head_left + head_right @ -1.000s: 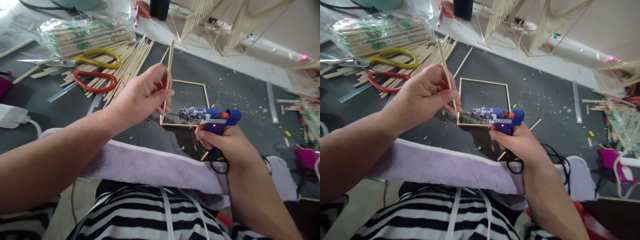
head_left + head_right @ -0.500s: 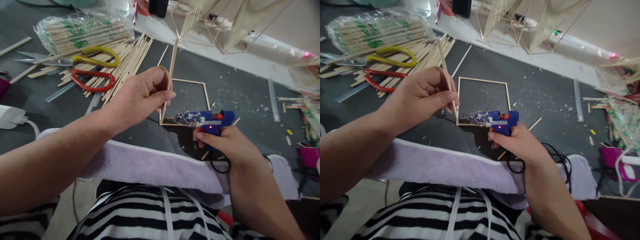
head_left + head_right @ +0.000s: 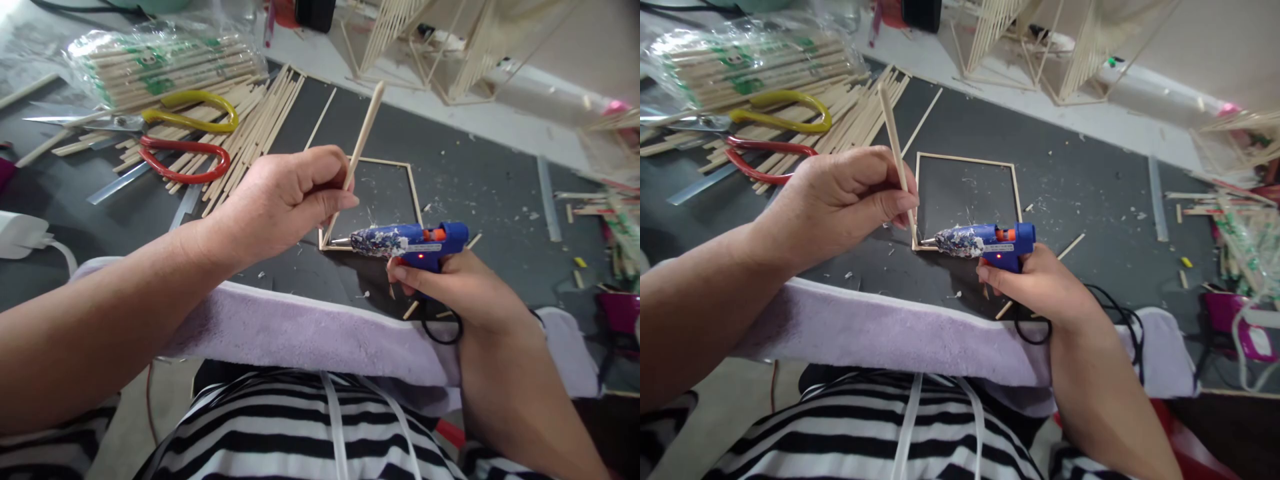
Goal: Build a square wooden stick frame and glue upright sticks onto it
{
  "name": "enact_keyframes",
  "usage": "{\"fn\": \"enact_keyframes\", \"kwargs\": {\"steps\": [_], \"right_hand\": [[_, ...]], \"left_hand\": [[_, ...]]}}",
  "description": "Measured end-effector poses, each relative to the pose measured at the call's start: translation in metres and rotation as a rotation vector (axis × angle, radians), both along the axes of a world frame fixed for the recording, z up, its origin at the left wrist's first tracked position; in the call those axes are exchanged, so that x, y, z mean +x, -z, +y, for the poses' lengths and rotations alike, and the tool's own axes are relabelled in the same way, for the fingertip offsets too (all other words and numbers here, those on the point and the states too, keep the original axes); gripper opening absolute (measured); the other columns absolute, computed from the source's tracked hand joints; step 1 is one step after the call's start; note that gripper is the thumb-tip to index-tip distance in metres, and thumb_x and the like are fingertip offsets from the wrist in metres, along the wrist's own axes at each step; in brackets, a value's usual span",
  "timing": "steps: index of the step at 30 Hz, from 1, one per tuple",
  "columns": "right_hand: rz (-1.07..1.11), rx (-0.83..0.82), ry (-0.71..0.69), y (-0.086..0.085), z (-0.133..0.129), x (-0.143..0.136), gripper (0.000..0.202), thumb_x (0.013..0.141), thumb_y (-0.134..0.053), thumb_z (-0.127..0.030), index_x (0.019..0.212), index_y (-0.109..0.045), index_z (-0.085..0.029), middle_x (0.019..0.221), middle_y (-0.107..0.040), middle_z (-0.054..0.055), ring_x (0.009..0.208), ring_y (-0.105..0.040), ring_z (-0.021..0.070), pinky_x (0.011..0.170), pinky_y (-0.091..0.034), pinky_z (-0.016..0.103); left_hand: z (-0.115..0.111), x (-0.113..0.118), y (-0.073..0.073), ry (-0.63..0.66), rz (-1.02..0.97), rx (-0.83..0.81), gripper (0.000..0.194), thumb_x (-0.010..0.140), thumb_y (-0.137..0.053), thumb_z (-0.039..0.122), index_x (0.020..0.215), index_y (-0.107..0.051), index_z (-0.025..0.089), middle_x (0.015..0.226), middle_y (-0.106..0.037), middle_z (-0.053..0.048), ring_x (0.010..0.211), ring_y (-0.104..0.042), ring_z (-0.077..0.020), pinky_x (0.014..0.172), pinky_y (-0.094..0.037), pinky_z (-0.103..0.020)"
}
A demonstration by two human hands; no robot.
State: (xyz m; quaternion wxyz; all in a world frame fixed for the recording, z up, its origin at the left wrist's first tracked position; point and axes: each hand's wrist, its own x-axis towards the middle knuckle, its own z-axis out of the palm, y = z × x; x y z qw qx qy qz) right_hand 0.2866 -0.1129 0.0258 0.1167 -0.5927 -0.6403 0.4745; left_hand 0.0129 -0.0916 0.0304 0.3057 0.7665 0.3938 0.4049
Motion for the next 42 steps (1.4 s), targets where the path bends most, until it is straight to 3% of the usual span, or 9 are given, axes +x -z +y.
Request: {"fn": "enact_keyframes", "kwargs": {"steps": [22, 42], "right_hand": [[0.024, 0.021, -0.013, 0.0009, -0.0022, -0.0013, 0.027, 0.075, -0.076, -0.043, 0.07, -0.067, -0.018, 0.063, -0.066, 0.0, 0.059, -0.062, 0.0141, 0.053, -0.048, 0.023], [0.045, 0.091, -0.089, 0.0015, -0.0029, 0.0001, 0.021, 0.079, -0.073, -0.041, 0.076, -0.068, -0.02, 0.07, -0.068, 0.001, 0.066, -0.062, 0.0167, 0.059, -0.05, 0.027]], "left_hand": [[0.0021, 0.0, -0.0022, -0.035, 0.039, 0.016, 0.012, 0.091, -0.063, 0.016, 0.079, -0.063, 0.017, 0.07, -0.067, 0.002, 0.06, -0.062, -0.009, 0.057, -0.047, -0.021], [0.0018, 0.0028, 0.0, -0.061, 0.032, -0.017, 0.013, 0.089, -0.06, 0.021, 0.076, -0.06, 0.022, 0.07, -0.066, 0.003, 0.059, -0.06, -0.0116, 0.058, -0.05, -0.027]]}}
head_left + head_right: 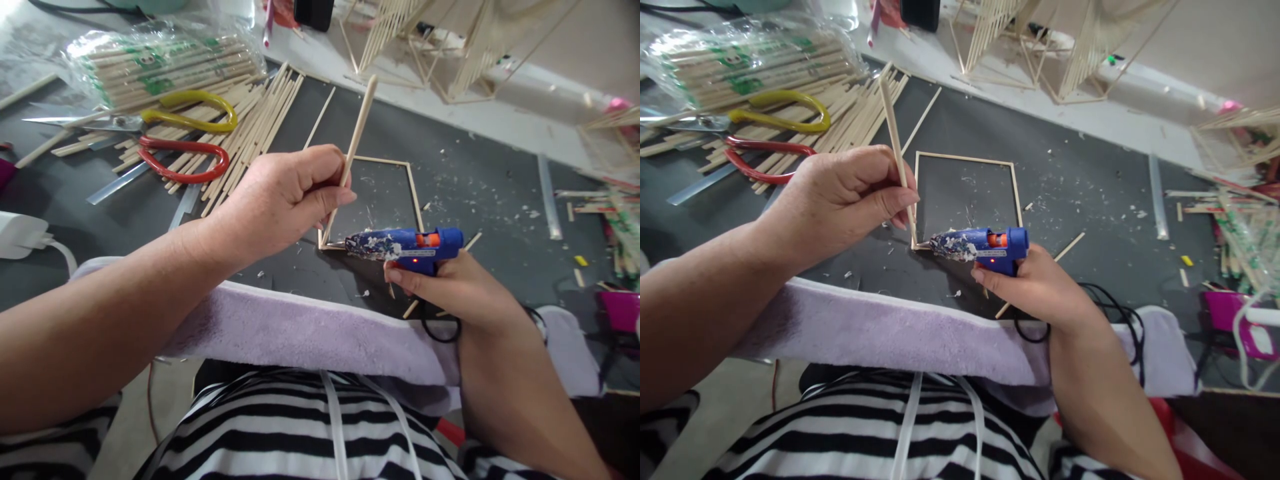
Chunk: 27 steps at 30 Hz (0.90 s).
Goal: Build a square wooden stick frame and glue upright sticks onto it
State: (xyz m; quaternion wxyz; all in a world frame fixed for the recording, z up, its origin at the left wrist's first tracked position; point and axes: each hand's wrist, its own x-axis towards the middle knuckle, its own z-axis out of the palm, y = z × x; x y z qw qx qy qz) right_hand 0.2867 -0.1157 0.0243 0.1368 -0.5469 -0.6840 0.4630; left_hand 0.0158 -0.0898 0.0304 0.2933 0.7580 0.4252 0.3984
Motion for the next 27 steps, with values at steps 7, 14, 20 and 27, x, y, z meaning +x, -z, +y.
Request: {"fn": "enact_keyframes", "kwargs": {"steps": [7, 14, 20, 27], "right_hand": [[-0.069, -0.001, 0.006, 0.001, 0.0, 0.002, 0.026, 0.08, -0.073, -0.044, 0.075, -0.068, -0.02, 0.069, -0.064, 0.0, 0.065, -0.059, 0.0162, 0.06, -0.047, 0.028], [0.125, 0.022, 0.287, 0.001, 0.0, -0.006, 0.024, 0.077, -0.079, -0.04, 0.081, -0.069, -0.019, 0.07, -0.068, 0.001, 0.06, -0.063, 0.0142, 0.059, -0.052, 0.027], [0.238, -0.112, 0.347, 0.004, -0.004, -0.027, 0.024, 0.077, -0.08, -0.038, 0.09, -0.073, -0.02, 0.092, -0.075, 0.005, 0.07, -0.069, 0.015, 0.062, -0.059, 0.025], [0.299, -0.137, 0.334, 0.009, -0.003, -0.028, 0.022, 0.077, -0.081, -0.037, 0.087, -0.072, -0.018, 0.096, -0.075, 0.006, 0.089, -0.074, 0.021, 0.072, -0.064, 0.029]], "left_hand": [[0.0, 0.0, -0.001, 0.011, -0.001, 0.005, 0.013, 0.088, -0.061, 0.02, 0.076, -0.06, 0.02, 0.069, -0.066, 0.002, 0.058, -0.06, -0.0109, 0.056, -0.048, -0.025], [-0.001, 0.0, -0.001, 0.017, -0.006, 0.015, 0.012, 0.089, -0.061, 0.021, 0.077, -0.063, 0.02, 0.071, -0.067, 0.002, 0.058, -0.059, -0.0101, 0.056, -0.047, -0.025], [-0.001, 0.0, 0.002, 0.024, -0.034, 0.029, 0.012, 0.089, -0.063, 0.019, 0.078, -0.064, 0.019, 0.07, -0.068, 0.002, 0.059, -0.062, -0.0101, 0.056, -0.048, -0.024], [0.0, 0.0, 0.0, 0.022, -0.017, 0.042, 0.013, 0.089, -0.063, 0.021, 0.076, -0.064, 0.02, 0.071, -0.069, 0.0, 0.059, -0.061, -0.0114, 0.055, -0.047, -0.025]]}}
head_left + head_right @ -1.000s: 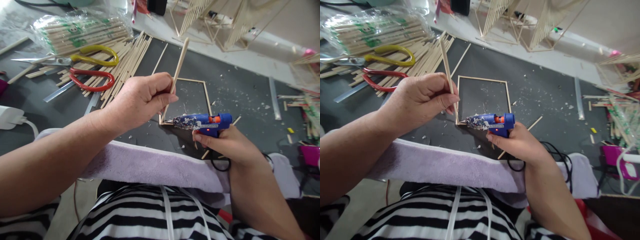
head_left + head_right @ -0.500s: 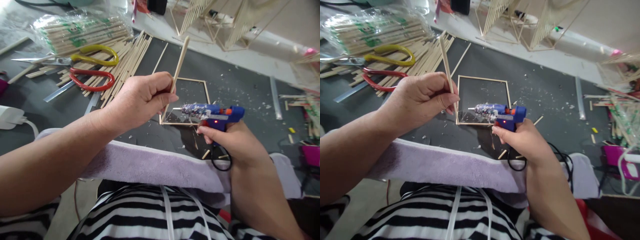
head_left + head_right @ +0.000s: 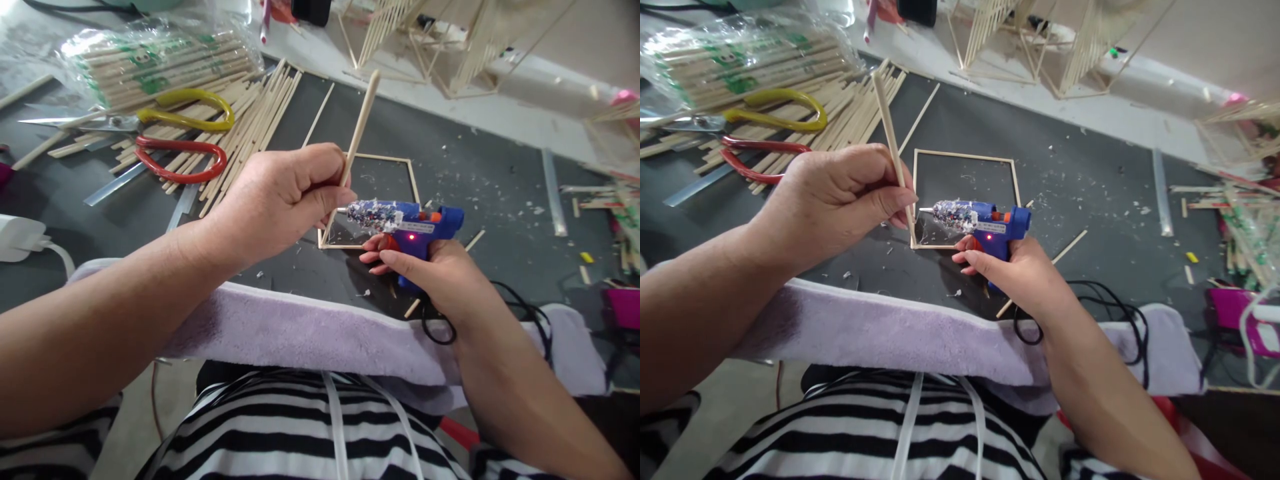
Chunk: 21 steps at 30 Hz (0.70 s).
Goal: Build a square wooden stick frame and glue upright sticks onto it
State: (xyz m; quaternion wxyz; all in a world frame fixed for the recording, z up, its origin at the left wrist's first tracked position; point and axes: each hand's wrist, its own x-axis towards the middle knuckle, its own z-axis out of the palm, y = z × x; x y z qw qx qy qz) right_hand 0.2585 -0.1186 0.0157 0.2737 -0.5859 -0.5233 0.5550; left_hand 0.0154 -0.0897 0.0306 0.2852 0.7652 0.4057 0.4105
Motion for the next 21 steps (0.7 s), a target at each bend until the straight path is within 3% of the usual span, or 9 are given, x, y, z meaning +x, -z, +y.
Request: {"fn": "enact_keyframes", "kwargs": {"steps": [11, 21], "right_hand": [[0.019, 0.011, -0.011, -0.0011, 0.0003, -0.002, 0.023, 0.077, -0.081, -0.037, 0.088, -0.071, -0.02, 0.096, -0.075, 0.005, 0.089, -0.075, 0.0203, 0.077, -0.064, 0.03], [-0.041, 0.001, -0.039, -0.0009, 0.0004, -0.0001, 0.024, 0.076, -0.08, -0.043, 0.088, -0.071, -0.025, 0.099, -0.076, 0.005, 0.094, -0.075, 0.0238, 0.084, -0.064, 0.038]], "left_hand": [[-0.0029, 0.003, -0.0014, -0.026, 0.049, 0.007, 0.023, 0.087, -0.063, 0.021, 0.066, -0.053, 0.022, 0.069, -0.064, 0.002, 0.06, -0.056, -0.0119, 0.055, -0.043, -0.029], [-0.001, 0.0032, -0.0008, -0.054, 0.09, 0.02, 0.02, 0.085, -0.065, 0.023, 0.068, -0.055, 0.021, 0.065, -0.061, 0.002, 0.059, -0.055, -0.0124, 0.054, -0.042, -0.029]]}}
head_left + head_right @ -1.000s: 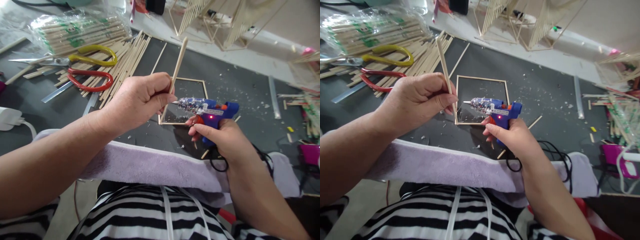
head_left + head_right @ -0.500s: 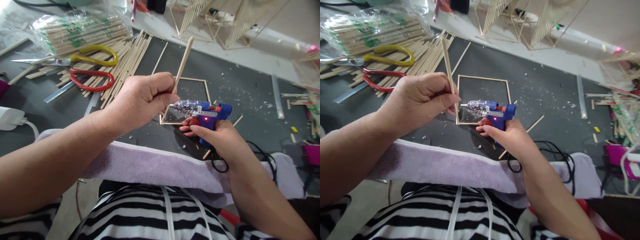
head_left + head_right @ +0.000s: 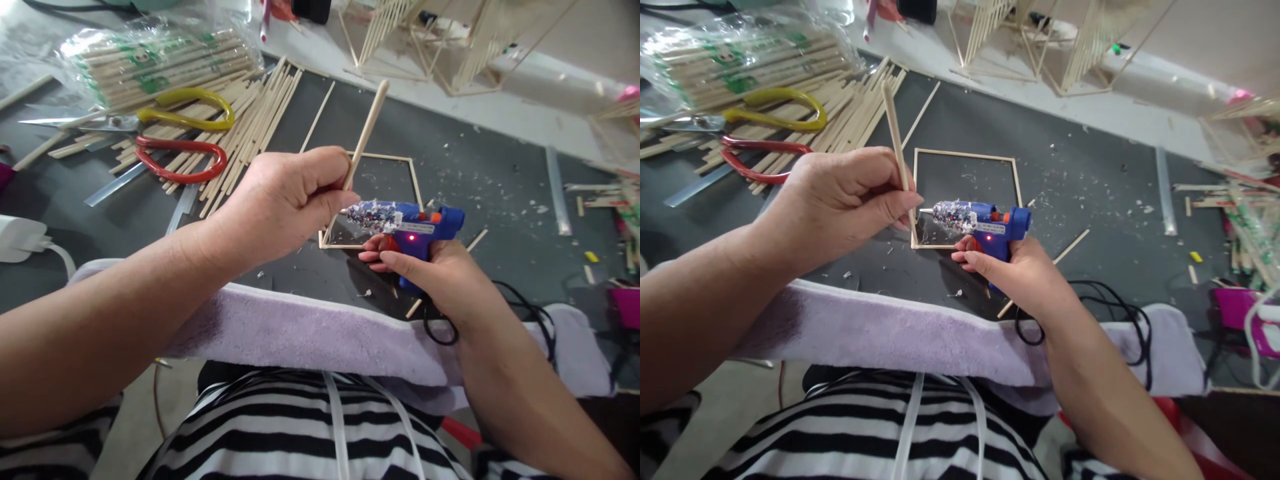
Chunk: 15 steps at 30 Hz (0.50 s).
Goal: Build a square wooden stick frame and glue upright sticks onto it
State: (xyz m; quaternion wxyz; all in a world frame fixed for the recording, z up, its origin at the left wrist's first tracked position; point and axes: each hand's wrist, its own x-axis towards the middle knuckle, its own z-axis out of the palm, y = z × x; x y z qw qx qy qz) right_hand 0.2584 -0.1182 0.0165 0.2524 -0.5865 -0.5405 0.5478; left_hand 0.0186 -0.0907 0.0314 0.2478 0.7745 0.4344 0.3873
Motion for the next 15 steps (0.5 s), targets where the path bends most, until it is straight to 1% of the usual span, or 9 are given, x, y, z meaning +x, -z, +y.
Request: {"fn": "enact_keyframes", "kwargs": {"steps": [5, 11, 15], "right_hand": [[0.017, -0.004, 0.008, 0.0013, -0.0004, 0.0011, 0.022, 0.077, -0.08, -0.04, 0.089, -0.072, -0.025, 0.1, -0.076, 0.005, 0.094, -0.075, 0.0226, 0.085, -0.064, 0.036], [-0.01, -0.02, 0.032, -0.0014, -0.0013, -0.0011, 0.018, 0.077, -0.08, -0.039, 0.087, -0.073, -0.026, 0.097, -0.076, 0.004, 0.094, -0.075, 0.0224, 0.089, -0.063, 0.038], [-0.004, 0.003, 0.027, -0.0015, -0.0012, -0.0012, 0.017, 0.077, -0.08, -0.037, 0.088, -0.073, -0.026, 0.097, -0.076, 0.003, 0.093, -0.076, 0.0217, 0.085, -0.064, 0.036]], "left_hand": [[-0.0001, -0.002, -0.0024, 0.003, 0.056, -0.004, 0.021, 0.088, -0.063, 0.026, 0.069, -0.056, 0.021, 0.067, -0.062, 0.001, 0.06, -0.055, -0.0125, 0.056, -0.044, -0.028], [-0.0032, -0.0036, -0.0049, 0.05, 0.045, -0.004, 0.017, 0.09, -0.061, 0.027, 0.073, -0.06, 0.025, 0.069, -0.064, 0.001, 0.065, -0.059, -0.0147, 0.058, -0.047, -0.028], [-0.0039, -0.0038, -0.0062, 0.044, 0.043, -0.021, 0.016, 0.089, -0.061, 0.024, 0.073, -0.06, 0.024, 0.068, -0.063, 0.001, 0.063, -0.059, -0.0144, 0.056, -0.045, -0.028]]}}
